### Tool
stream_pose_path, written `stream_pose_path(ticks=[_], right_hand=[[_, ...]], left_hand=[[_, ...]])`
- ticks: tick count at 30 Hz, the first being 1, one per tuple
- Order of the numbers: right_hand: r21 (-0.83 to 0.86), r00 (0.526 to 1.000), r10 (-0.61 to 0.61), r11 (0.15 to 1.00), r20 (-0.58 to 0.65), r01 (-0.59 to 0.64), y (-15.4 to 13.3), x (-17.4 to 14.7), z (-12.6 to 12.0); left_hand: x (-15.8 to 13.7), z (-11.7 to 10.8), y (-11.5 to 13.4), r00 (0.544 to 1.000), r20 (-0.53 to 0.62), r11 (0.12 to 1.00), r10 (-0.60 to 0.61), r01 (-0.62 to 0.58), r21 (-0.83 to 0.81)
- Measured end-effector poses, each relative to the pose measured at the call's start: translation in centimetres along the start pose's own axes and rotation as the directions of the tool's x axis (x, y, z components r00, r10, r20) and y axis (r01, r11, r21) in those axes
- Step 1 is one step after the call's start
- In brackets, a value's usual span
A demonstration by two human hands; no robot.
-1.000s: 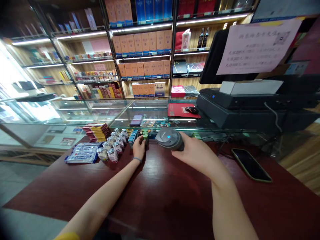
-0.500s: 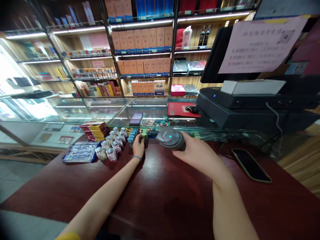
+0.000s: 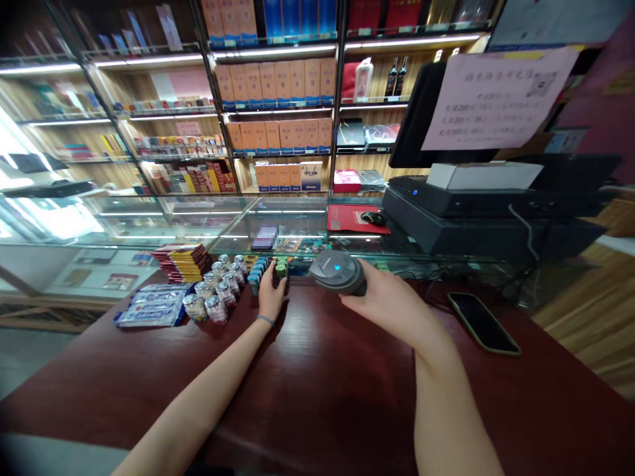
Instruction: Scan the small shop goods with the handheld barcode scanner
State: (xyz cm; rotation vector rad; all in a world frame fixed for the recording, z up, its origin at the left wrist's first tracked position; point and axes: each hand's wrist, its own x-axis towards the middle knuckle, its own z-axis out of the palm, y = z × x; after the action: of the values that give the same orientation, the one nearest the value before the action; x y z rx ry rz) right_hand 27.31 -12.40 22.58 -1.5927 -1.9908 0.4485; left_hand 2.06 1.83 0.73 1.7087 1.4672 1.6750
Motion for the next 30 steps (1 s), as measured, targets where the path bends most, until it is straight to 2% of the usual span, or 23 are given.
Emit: stream_pose_path(ticks=[3,6,11,14,20,22,26,30], right_hand=[[0.074,0.999,0.027,0.997,-0.030,-0.025,0.5,-0.4,-0.9],[0.137,0.992,0.117,0.984,-0.047,-0.110,1.4,-1.0,-2.3],[0.190,0.973,0.196,0.967,-0.123,-0.171,3.2,-2.3,-4.7],[0.217,0.962,0.219,0.959,-0.164,-0.181,4.5,-3.0,-5.7],[0.262,0.936,0.292,0.936,-0.199,-0.237,6.9,-3.8,-6.9],[0.283,0.929,0.311,0.926,-0.199,-0.249,7.6,-4.0,-7.3],[0.332,0.919,0.328,0.911,-0.219,-0.246,8.4,-4.5,-8.1],[0.364,0.905,0.360,0.893,-0.226,-0.264,9.0,-4.8,-8.5]], left_hand=[[-0.6,-0.2,1.3,0.991,0.010,0.989,0.137,-0.137,0.052],[-1.2,0.2,2.5,0.965,0.043,0.962,0.259,-0.261,0.076],[-2.4,3.3,4.9,0.914,0.172,0.929,0.367,-0.371,-0.009],[-3.3,6.9,6.6,0.897,0.260,0.934,0.358,-0.346,-0.092],[-5.1,15.4,9.1,0.882,0.412,0.952,0.228,-0.115,-0.283],[-5.4,17.7,9.6,0.876,0.435,0.950,0.207,-0.072,-0.305],[-5.7,21.1,10.2,0.889,0.426,0.958,0.171,-0.049,-0.282],[-5.8,22.8,10.4,0.895,0.404,0.968,0.188,-0.099,-0.232]])
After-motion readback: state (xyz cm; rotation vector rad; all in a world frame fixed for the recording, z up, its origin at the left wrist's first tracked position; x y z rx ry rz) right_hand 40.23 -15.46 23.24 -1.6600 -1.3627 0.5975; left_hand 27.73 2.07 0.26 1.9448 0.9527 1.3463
